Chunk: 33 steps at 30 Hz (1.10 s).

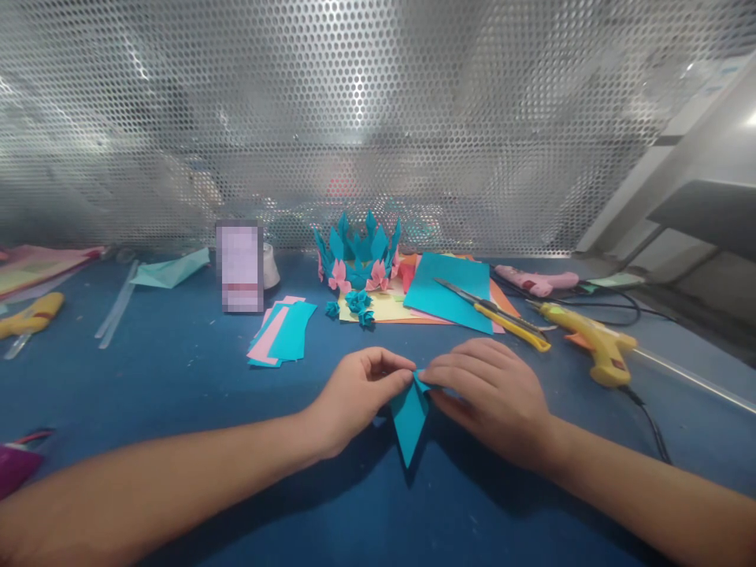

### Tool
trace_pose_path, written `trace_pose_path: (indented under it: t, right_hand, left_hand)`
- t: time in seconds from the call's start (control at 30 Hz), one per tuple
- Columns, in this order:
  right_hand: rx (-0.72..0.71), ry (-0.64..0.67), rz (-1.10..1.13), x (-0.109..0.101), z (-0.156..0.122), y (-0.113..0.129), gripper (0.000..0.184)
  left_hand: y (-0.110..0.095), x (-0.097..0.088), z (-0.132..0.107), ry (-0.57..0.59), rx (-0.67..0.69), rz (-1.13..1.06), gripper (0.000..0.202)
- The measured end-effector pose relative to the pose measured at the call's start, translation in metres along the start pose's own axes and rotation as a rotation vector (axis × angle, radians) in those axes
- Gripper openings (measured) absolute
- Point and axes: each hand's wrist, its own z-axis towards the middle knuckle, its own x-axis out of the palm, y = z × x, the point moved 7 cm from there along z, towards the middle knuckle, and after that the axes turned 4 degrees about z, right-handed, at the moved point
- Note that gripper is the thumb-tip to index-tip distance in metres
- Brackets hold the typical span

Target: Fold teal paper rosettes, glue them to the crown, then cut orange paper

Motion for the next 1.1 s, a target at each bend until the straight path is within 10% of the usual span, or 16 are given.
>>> trace_pose_path:
  t: [1.1]
  right_hand:
    - [-0.103, 0.057, -0.180, -0.001, 0.002, 0.008, 0.013]
  left_hand:
    - [-0.003, 0.000, -0.001, 0.004, 0.029, -0.229, 0.034]
